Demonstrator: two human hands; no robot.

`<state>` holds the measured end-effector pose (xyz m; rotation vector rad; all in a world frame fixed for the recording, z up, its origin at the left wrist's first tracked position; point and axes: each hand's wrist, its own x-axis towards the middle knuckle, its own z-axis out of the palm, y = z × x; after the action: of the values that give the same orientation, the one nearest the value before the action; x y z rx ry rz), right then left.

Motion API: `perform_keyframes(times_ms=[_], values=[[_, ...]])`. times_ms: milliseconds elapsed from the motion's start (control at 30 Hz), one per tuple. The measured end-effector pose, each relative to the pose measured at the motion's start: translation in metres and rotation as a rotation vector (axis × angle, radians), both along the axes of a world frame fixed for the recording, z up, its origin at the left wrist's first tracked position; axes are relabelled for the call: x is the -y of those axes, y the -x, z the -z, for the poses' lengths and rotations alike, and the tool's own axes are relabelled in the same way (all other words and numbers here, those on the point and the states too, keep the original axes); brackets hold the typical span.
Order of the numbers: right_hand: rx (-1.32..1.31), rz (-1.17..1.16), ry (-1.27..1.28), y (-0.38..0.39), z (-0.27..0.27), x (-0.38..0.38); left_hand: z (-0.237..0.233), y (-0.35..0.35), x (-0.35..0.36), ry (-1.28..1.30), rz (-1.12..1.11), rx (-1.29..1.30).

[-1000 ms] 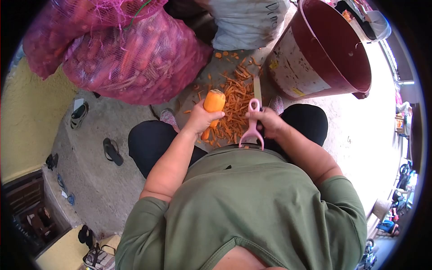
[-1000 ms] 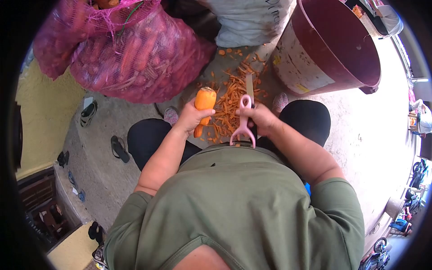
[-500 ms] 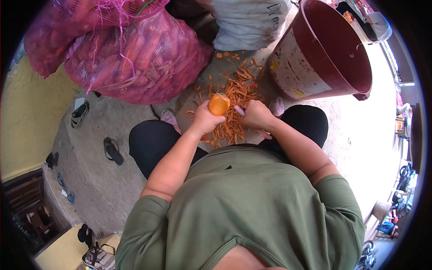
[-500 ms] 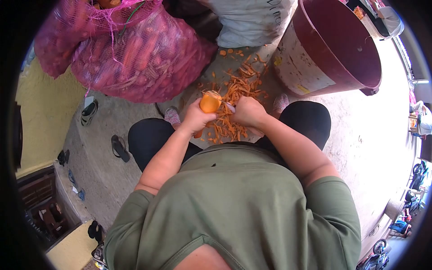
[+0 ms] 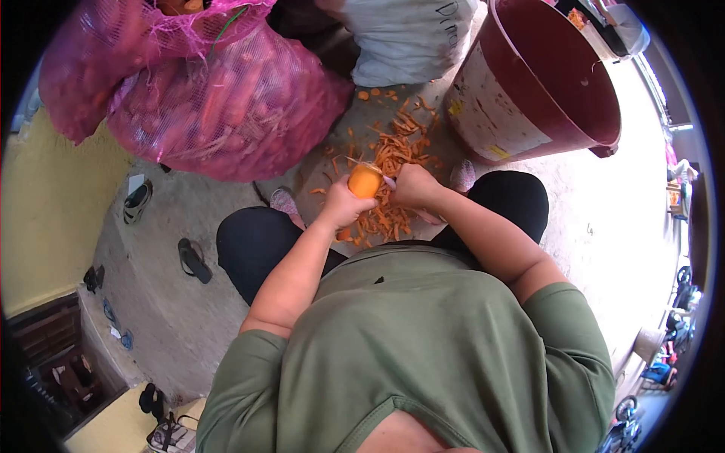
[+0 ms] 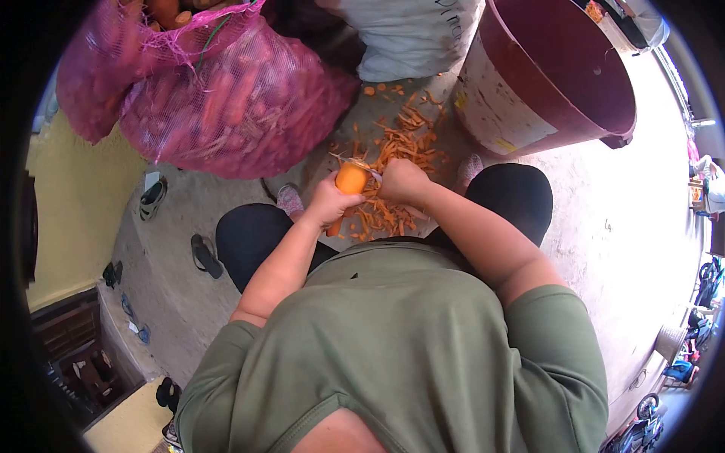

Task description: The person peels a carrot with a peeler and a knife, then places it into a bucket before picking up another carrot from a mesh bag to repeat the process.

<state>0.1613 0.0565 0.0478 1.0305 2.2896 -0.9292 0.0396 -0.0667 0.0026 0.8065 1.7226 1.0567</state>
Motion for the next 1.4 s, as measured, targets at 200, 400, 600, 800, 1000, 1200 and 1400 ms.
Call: perform_keyframes(times_ms=[200,400,600,800,1000,1200,1400], values=[[0.015,0.04,-0.014,0.007,0.007,-0.002,-0.012,-0.002,0.002,0.066,-0.047,0.494],[0.011,-0.025,-0.018,-0.001,-0.001,-0.006,-0.015,-0.002,0.005,0.065,0.029,0.45],[0.024,0.021,-0.009,-0.001,0.025,-0.001,-0.004,-0.015,0.005,-0.094,-0.014,-0.245],[0.034,-0.072,0.016,-0.006,0.026,-0.002,-0.008,-0.025,0.006,0.062,-0.037,-0.657],[-0.012,-0.004,-0.056,-0.04,0.09,-0.021,-0.027,-0.002,0.006,-0.081,-0.029,0.377],[-0.167,0.162,-0.007,-0.018,0.017,-0.004,-0.023,0.005,0.004,-0.092,-0.047,0.451],[-0.15,0.106,-0.118,-0.011,-0.028,0.017,-0.014,-0.004,-0.002,-0.152,-0.182,0.4]])
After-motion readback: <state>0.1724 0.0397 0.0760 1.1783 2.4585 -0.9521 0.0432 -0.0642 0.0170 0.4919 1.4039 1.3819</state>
